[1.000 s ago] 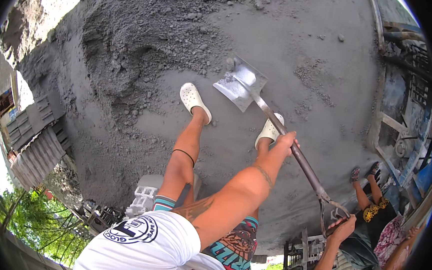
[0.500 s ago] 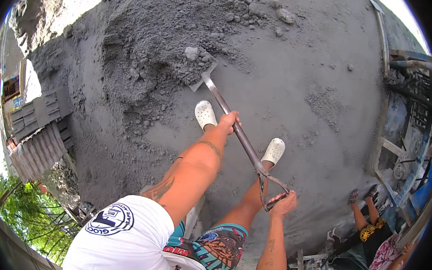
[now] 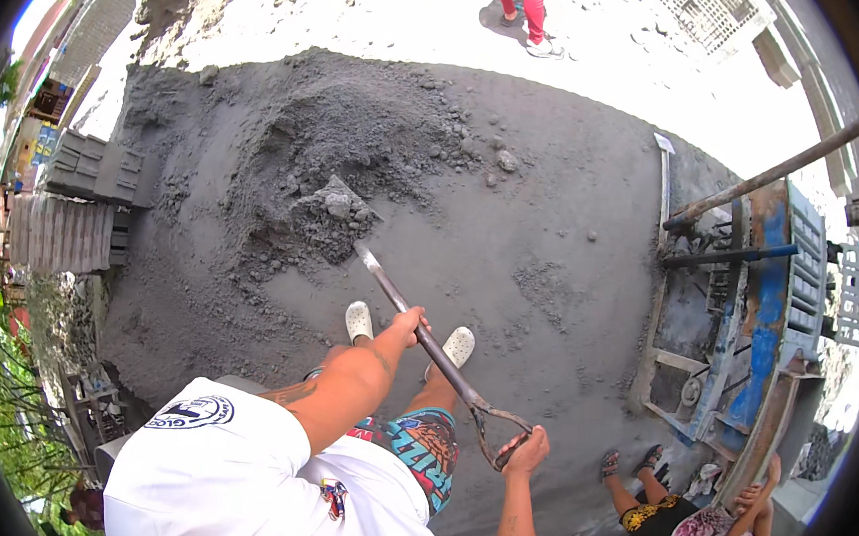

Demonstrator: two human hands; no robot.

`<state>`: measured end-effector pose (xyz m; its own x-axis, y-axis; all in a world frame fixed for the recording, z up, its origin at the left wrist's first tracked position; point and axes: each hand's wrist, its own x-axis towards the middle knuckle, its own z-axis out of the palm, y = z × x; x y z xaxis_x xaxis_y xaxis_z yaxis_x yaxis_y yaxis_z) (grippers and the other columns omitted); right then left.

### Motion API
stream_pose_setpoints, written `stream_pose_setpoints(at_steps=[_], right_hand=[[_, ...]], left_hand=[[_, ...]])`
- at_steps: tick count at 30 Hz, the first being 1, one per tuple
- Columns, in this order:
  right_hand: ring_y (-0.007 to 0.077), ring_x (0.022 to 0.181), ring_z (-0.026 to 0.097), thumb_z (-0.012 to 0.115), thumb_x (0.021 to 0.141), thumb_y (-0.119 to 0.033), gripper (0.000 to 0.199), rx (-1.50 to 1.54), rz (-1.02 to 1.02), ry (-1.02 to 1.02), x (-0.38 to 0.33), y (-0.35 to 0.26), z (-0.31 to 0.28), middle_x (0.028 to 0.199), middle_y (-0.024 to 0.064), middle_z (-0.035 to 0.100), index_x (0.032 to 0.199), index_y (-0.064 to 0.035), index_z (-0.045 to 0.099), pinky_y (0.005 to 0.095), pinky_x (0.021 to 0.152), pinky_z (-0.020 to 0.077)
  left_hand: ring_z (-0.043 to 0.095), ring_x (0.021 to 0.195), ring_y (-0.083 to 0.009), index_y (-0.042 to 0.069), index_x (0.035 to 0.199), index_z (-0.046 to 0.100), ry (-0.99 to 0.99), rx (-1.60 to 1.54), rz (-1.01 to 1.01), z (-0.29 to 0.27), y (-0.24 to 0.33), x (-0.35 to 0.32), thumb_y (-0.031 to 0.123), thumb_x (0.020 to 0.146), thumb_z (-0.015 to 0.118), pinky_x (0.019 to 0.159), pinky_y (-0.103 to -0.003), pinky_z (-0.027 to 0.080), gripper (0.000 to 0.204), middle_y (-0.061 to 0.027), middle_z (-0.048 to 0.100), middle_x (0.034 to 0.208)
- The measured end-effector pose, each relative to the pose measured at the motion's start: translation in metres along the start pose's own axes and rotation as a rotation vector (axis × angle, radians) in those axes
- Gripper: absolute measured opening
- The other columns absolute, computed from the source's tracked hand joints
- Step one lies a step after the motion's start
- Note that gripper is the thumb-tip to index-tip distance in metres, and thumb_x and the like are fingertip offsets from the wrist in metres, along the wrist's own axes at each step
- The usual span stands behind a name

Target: The person shovels cement mixture from a pile on the ground into a cement mixer using a shovel.

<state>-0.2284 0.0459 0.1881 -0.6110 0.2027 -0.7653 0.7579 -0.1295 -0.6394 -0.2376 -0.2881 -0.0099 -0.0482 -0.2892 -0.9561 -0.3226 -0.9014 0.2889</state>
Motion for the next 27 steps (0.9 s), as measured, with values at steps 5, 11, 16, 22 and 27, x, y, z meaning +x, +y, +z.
stream_pose_setpoints(at_steps=[5, 11, 16, 22, 27], right_hand=[[0.0198, 0.035, 0.038, 0.040, 0.091, -0.029, 0.028, -0.069, 0.003, 0.021, -0.053, -0.039, -0.053, 0.049, 0.0070, 0.039, 0.072, -0.0078, 0.040, 0.0348, 0.033, 0.0366], [0.0204, 0.035, 0.039, 0.039, 0.091, -0.028, 0.027, -0.215, -0.079, -0.129, -0.097, -0.017, -0.039, 0.049, 0.0074, 0.041, 0.073, -0.0080, 0.042, 0.0350, 0.034, 0.0372], [0.0199, 0.036, 0.040, 0.041, 0.091, -0.031, 0.029, -0.273, -0.012, -0.384, -0.118, 0.043, 0.016, 0.049, 0.0069, 0.042, 0.073, -0.0086, 0.044, 0.0347, 0.035, 0.0381], [0.0189, 0.039, 0.044, 0.043, 0.090, -0.036, 0.034, -0.134, 0.158, -0.924, -0.171, 0.113, 0.147, 0.053, 0.0060, 0.046, 0.069, -0.0086, 0.045, 0.0326, 0.037, 0.0402], [0.0174, 0.046, 0.049, 0.047, 0.092, -0.044, 0.044, -0.205, -0.420, -1.412, -0.303, 0.127, 0.246, 0.055, 0.0038, 0.048, 0.071, -0.0054, 0.049, 0.0298, 0.045, 0.0417]], left_hand=[[0.053, 0.057, -0.0211, 0.003, 0.088, 0.050, -0.071, -0.067, -0.164, -0.016, -0.053, -0.057, 0.012, 0.090, 0.058, 0.055, -0.039, 0.053, 0.011, -0.0082, 0.051, 0.067], [0.054, 0.058, -0.0233, 0.003, 0.088, 0.051, -0.075, -0.262, -0.044, -0.111, -0.054, -0.069, 0.014, 0.088, 0.059, 0.056, -0.040, 0.054, 0.014, -0.0086, 0.052, 0.067], [0.054, 0.054, -0.0196, -0.001, 0.086, 0.052, 0.085, -0.453, 0.221, -0.249, 0.004, -0.120, 0.008, 0.083, 0.060, 0.049, -0.037, 0.051, 0.013, -0.0096, 0.054, 0.070], [0.054, 0.053, -0.0197, 0.001, 0.078, 0.052, 0.197, -0.805, 0.648, -0.452, 0.076, -0.226, 0.013, 0.084, 0.061, 0.051, -0.038, 0.049, 0.016, -0.0096, 0.053, 0.064], [0.049, 0.052, -0.0151, 0.010, 0.068, 0.048, 0.032, -1.169, 1.069, -0.602, 0.102, -0.340, 0.017, 0.089, 0.059, 0.053, -0.035, 0.047, 0.024, -0.0023, 0.047, 0.059]])
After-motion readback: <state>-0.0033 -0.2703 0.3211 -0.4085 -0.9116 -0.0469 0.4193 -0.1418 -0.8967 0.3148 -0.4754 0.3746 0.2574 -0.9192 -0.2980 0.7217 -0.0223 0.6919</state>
